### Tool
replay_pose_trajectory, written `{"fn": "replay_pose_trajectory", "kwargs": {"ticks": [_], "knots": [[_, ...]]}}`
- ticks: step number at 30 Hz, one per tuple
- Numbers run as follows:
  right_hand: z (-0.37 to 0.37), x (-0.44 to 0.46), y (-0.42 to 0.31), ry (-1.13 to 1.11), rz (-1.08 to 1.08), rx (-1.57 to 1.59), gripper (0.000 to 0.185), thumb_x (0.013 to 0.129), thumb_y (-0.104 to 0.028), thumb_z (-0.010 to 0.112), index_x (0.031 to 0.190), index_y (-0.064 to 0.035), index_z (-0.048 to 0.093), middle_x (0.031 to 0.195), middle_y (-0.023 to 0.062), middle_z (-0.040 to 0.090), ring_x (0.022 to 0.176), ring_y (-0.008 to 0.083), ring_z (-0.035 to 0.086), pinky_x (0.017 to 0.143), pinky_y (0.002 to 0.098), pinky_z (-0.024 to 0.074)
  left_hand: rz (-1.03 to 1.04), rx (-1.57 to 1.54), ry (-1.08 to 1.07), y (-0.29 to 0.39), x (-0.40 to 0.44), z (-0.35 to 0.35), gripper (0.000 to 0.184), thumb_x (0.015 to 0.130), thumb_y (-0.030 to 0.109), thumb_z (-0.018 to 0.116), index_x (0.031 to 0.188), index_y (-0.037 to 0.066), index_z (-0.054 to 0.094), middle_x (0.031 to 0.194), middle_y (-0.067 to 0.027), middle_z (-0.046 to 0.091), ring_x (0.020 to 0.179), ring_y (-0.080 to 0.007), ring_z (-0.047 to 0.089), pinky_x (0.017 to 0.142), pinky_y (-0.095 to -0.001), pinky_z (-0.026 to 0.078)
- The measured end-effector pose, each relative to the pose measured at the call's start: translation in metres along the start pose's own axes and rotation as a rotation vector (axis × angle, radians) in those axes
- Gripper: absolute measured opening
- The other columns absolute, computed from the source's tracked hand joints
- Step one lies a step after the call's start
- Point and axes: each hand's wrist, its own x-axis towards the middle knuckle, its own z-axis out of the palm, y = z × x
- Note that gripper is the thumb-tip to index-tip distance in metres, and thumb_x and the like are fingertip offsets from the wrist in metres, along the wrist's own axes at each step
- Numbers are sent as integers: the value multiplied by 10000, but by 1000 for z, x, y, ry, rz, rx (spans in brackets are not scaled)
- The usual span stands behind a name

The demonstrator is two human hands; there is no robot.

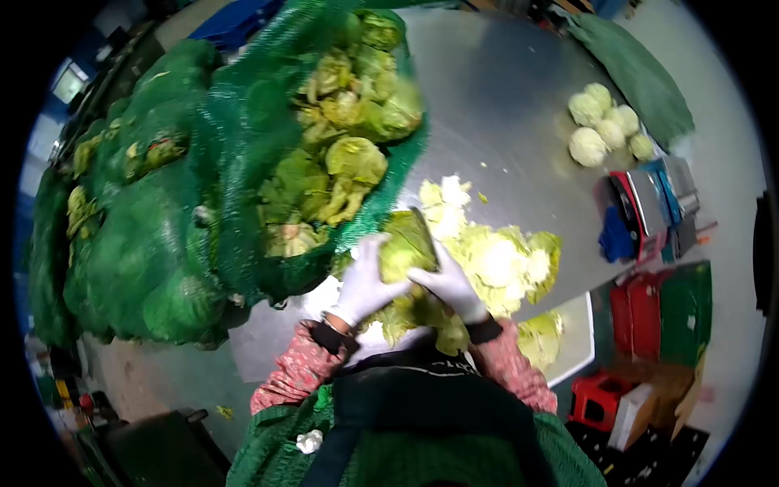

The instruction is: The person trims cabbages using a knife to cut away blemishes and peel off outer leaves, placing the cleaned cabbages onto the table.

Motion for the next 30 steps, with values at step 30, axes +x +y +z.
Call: {"fn": "replay_pose_trajectory", "kwargs": {"ticks": [30], "knots": [[-159, -76, 116, 630, -52, -891, 600, 929, -346, 670, 1373, 14, 488, 1310, 214, 594, 1189, 319, 570, 1025, 407, 424, 188, -255, -78, -34, -50, 52, 689, 805, 142, 610, 1472, 140, 435, 1399, -189, 487, 1293, -371, 457, 1111, -435, 358]]}}
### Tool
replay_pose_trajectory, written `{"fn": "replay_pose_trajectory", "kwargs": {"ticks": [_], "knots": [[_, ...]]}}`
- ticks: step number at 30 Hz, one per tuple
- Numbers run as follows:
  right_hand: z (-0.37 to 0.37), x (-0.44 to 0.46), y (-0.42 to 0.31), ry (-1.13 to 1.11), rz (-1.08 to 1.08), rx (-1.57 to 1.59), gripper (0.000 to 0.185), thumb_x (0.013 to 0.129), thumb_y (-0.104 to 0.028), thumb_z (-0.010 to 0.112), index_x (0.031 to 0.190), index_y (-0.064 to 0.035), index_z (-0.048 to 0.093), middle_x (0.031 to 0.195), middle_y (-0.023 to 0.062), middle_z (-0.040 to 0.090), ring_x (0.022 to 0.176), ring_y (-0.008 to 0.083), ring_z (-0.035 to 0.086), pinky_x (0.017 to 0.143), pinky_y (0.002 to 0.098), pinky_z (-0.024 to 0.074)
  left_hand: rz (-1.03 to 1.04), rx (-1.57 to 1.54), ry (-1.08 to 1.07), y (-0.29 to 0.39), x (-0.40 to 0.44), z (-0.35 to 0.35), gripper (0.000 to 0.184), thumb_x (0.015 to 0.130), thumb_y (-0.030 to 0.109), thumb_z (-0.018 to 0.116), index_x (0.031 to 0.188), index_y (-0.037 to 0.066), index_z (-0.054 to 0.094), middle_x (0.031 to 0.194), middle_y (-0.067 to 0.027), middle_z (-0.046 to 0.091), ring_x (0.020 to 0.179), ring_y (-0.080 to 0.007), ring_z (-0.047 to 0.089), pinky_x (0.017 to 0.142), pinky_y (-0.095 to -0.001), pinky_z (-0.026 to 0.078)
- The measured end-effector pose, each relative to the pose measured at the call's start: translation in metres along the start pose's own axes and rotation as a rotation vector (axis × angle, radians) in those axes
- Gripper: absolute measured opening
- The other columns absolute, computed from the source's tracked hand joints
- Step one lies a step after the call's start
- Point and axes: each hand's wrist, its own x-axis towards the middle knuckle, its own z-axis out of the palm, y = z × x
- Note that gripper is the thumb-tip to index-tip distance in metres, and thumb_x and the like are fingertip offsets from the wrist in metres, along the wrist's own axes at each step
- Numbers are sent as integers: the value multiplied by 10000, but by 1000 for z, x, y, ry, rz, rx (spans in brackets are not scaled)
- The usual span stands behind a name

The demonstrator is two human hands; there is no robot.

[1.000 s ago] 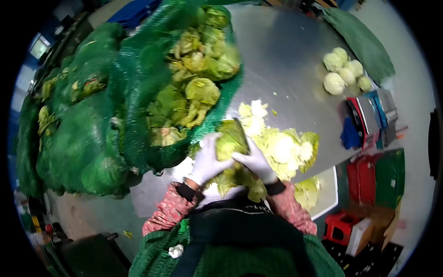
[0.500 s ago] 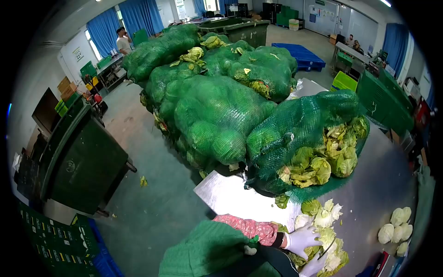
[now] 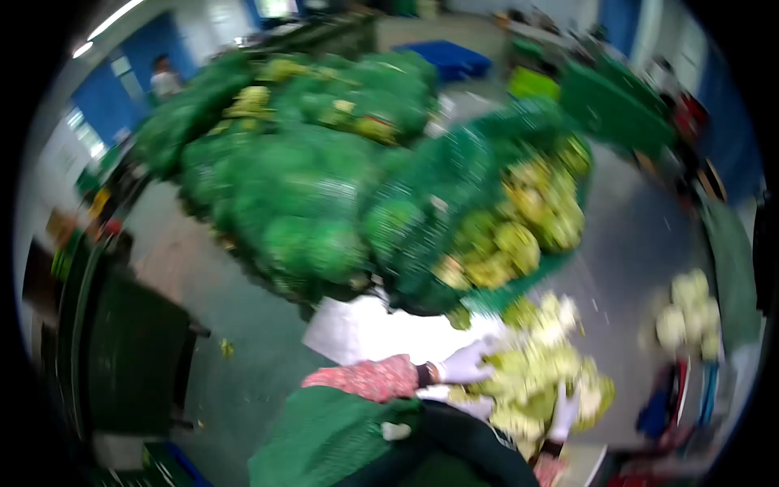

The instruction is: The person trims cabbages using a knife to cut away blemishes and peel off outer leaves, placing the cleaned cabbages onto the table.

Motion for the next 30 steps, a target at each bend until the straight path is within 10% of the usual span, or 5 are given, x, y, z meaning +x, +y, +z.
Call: {"fn": "replay_pose_trajectory", "kwargs": {"ticks": [2, 8, 12, 15, 30], "knots": [[-36, 0, -17, 26, 51, -94, 729, 865, -351, 738, 1419, 16, 438, 1424, 267, 464, 1334, 384, 435, 1124, 418, 340, -45, 66, 28, 0, -5, 9, 666, 840, 315, 669, 1423, 71, 457, 1361, -245, 493, 1251, -400, 461, 1096, -456, 355], [-97, -42, -150, 79, -151, -109, 314, 926, -89, 568, 1219, 20, 540, 1156, 210, 554, 1107, 371, 552, 974, 407, 451, -86, 219, 171, 18, -2, 12, 684, 776, 322, 776, 1304, 22, 463, 1320, -231, 483, 1234, -401, 453, 1054, -442, 386], [-55, -87, -178, -381, -100, -81, 304, 945, -178, 582, 1228, -67, 580, 1035, 136, 639, 833, 311, 665, 747, 398, 533, -136, 230, 179, 21, -4, 13, 683, 742, 235, 795, 1295, 30, 452, 1303, -207, 460, 1205, -389, 449, 1034, -445, 390], [-8, -107, -154, -182, -71, -79, 253, 971, -281, 548, 1153, -113, 595, 909, 143, 666, 720, 342, 665, 596, 422, 525, -131, 229, 86, 20, -2, 11, 713, 743, 193, 778, 1343, 34, 428, 1327, -205, 412, 1235, -378, 425, 1059, -446, 372], [16, -96, -143, -446, 18, -157, 205, 910, -183, 541, 1079, -68, 536, 769, 156, 653, 669, 374, 651, 606, 491, 513, -75, 124, 99, 7, -4, 17, 859, 655, 210, 860, 1344, 12, 388, 1346, -240, 393, 1255, -408, 410, 1084, -468, 352]]}}
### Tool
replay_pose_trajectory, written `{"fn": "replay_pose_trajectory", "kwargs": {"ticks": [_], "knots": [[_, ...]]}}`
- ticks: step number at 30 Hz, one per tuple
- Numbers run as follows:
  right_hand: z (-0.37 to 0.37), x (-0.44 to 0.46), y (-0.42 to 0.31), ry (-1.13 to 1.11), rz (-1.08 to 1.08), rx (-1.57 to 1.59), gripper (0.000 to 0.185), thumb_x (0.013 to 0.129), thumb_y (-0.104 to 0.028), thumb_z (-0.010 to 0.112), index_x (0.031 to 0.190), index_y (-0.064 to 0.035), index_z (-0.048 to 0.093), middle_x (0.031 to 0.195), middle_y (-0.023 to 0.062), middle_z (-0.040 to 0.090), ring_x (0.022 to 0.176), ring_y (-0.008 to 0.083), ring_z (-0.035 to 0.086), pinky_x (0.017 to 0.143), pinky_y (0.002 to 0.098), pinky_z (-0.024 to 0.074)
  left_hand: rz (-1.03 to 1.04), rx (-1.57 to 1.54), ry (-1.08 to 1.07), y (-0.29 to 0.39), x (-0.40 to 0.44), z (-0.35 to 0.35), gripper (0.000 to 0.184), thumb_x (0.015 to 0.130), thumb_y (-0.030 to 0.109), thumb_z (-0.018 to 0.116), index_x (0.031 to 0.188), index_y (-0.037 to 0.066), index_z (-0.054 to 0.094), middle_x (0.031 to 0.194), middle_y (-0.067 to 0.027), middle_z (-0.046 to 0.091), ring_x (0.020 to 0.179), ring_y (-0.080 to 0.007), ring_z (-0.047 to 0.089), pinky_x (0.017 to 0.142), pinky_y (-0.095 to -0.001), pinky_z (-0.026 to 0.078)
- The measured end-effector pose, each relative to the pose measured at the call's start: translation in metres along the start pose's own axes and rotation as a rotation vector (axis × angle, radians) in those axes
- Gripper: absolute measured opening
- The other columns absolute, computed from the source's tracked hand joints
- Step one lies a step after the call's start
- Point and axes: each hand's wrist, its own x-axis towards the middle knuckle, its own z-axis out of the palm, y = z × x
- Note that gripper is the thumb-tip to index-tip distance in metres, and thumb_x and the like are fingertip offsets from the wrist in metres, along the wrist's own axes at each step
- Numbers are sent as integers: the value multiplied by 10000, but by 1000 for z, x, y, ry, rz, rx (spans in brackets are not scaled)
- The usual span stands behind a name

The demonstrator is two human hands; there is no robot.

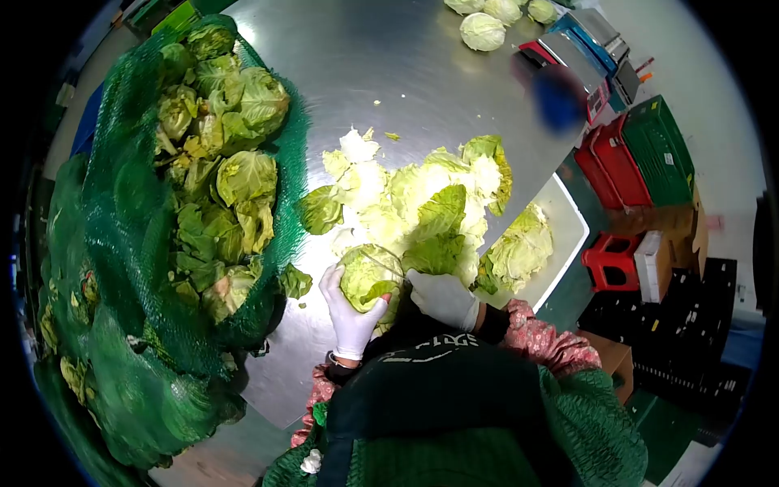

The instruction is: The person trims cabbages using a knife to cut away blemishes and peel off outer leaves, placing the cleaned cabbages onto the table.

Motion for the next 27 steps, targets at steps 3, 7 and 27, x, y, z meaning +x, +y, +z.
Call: {"fn": "replay_pose_trajectory", "kwargs": {"ticks": [3, 7, 27], "knots": [[0, 12, 3, -55, -19, -19, 237, 908, -172, 526, 1104, -39, 525, 753, 169, 653, 664, 382, 650, 595, 494, 513, 28, 33, -1, 2, 0, -1, 851, 642, 163, 842, 1346, 16, 388, 1342, -239, 397, 1243, -411, 417, 1080, -475, 356], [-4, 13, -1, -154, 37, -26, 253, 905, -144, 527, 1112, -11, 466, 745, 203, 644, 692, 396, 649, 616, 497, 507, 21, 24, -38, -2, 1, -3, 840, 634, 117, 822, 1348, 17, 392, 1341, -239, 395, 1245, -418, 410, 1079, -485, 355], [-2, 40, 7, -431, 342, 1000, 244, 941, -193, 558, 1092, -5, 517, 585, 5, 500, 415, 100, 493, 361, 262, 393, -484, -703, -192, -25, -55, -102, 687, 874, 354, 692, 1391, 23, 384, 1422, -146, 429, 1258, -260, 483, 1053, -405, 409]]}}
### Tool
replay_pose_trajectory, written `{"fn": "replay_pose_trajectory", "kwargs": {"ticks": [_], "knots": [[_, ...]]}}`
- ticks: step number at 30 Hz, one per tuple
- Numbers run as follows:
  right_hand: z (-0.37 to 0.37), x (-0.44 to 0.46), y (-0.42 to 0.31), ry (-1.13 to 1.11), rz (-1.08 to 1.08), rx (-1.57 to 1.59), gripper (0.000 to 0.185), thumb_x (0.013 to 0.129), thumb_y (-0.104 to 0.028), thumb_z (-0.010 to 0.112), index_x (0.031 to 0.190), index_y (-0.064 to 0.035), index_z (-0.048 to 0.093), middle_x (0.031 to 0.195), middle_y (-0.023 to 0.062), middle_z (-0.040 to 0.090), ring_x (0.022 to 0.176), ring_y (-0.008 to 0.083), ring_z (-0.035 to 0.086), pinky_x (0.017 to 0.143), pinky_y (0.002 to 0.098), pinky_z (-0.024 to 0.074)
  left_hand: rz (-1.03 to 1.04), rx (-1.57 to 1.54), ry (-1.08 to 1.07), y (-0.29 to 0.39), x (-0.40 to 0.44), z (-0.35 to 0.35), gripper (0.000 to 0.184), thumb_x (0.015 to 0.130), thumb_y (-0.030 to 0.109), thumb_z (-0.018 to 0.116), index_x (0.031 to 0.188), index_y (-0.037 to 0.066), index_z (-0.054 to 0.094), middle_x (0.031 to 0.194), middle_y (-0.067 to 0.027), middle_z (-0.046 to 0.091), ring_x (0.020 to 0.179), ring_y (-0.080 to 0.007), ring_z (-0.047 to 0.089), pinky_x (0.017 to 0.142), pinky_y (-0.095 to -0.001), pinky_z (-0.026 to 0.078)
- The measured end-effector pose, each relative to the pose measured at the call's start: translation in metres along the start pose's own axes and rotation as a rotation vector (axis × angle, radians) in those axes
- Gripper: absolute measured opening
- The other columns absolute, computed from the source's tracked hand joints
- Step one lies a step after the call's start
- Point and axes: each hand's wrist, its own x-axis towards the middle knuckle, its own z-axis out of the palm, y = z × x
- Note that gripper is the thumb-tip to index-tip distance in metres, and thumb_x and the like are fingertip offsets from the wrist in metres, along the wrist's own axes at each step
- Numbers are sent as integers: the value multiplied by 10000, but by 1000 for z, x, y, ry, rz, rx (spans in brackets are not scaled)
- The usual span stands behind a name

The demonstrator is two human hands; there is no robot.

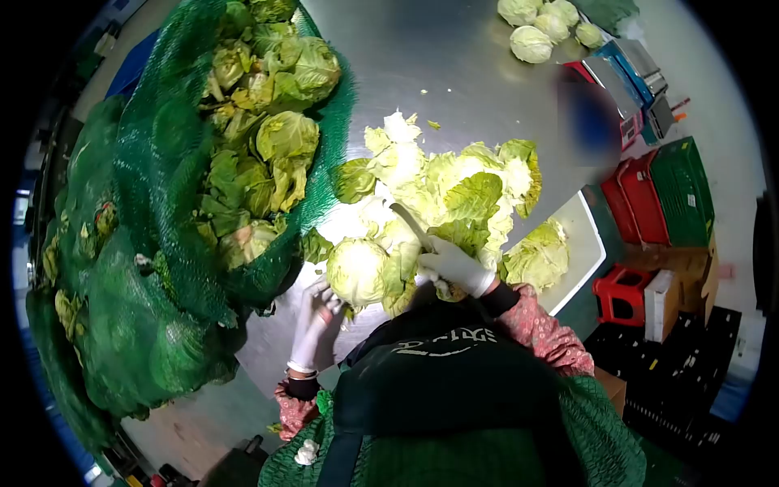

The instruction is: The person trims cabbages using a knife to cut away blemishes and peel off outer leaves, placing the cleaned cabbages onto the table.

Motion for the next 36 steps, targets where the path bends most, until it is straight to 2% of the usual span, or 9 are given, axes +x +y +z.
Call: {"fn": "replay_pose_trajectory", "kwargs": {"ticks": [7, 9, 11, 15, 16, 18, 23, 29, 36], "knots": [[49, 12, 10, -4, -42, -190, 450, 940, -277, 583, 1268, 22, 503, 739, 138, 621, 640, 223, 646, 629, 365, 523, 19, 656, 454, 16, 48, 49, 642, 815, 410, 776, 1161, 58, 365, 983, -144, 550, 915, -253, 586, 821, -358, 475], [50, 16, 23, 299, -454, -491, 433, 933, -298, 583, 1254, -10, 540, 794, 142, 641, 721, 239, 660, 703, 373, 521, 150, 473, 420, 0, 51, 52, 615, 792, 285, 816, 1153, 68, 366, 1054, -140, 527, 975, -237, 556, 838, -357, 479], [38, -22, -19, 346, -150, -210, 384, 931, -322, 573, 1231, -83, 603, 784, 150, 652, 657, 214, 659, 651, 358, 528, 153, 90, 335, -7, 55, 70, 641, 788, 126, 797, 1241, 69, 348, 1185, -143, 473, 1107, -217, 507, 945, -335, 460], [-24, -36, -25, 748, -370, -377, 312, 967, -252, 560, 1230, -93, 609, 789, 120, 671, 669, 187, 668, 585, 323, 522, 271, -195, 180, 6, 70, 120, 718, 762, 79, 788, 1326, 56, 344, 1263, -135, 445, 1190, -230, 480, 1033, -357, 423], [-34, -28, -30, 1006, -929, -632, 282, 968, -227, 574, 1211, -95, 625, 793, 98, 692, 624, 196, 667, 514, 294, 504, 356, -22, 152, -1, 83, 121, 716, 761, 98, 792, 1329, 47, 360, 1280, -149, 441, 1216, -251, 466, 1058, -371, 400], [-29, -43, -37, 921, -1006, -869, 296, 961, -239, 588, 1217, -97, 628, 810, 87, 700, 604, 205, 663, 496, 288, 497, 440, 148, 117, -13, 101, 125, 715, 759, 117, 795, 1333, 37, 376, 1296, -163, 437, 1242, -272, 451, 1083, -385, 377], [-11, -38, -24, 715, -617, -1282, 451, 934, -437, 601, 1248, -116, 645, 552, 59, 602, 433, 209, 594, 418, 320, 456, 487, 580, 56, -10, 113, 121, 779, 768, 213, 789, 1408, 13, 393, 1455, -228, 328, 1385, -378, 326, 1160, -424, 278], [-42, 12, -21, 819, -733, -1302, 472, 975, -503, 501, 1165, -100, 659, 502, 79, 571, 425, 251, 596, 419, 377, 469, 317, 646, -24, 6, 99, 113, 802, 779, 217, 786, 1459, 47, 396, 1487, -223, 319, 1397, -385, 330, 1150, -410, 308], [-62, 25, -30, 825, -708, -1202, 391, 963, -468, 559, 1131, -130, 657, 578, 88, 609, 461, 261, 611, 433, 384, 479, 280, 17, 52, -24, 93, 109, 966, 754, 164, 824, 1505, 20, 234, 1429, -178, 423, 1330, -278, 419, 1117, -387, 352]]}}
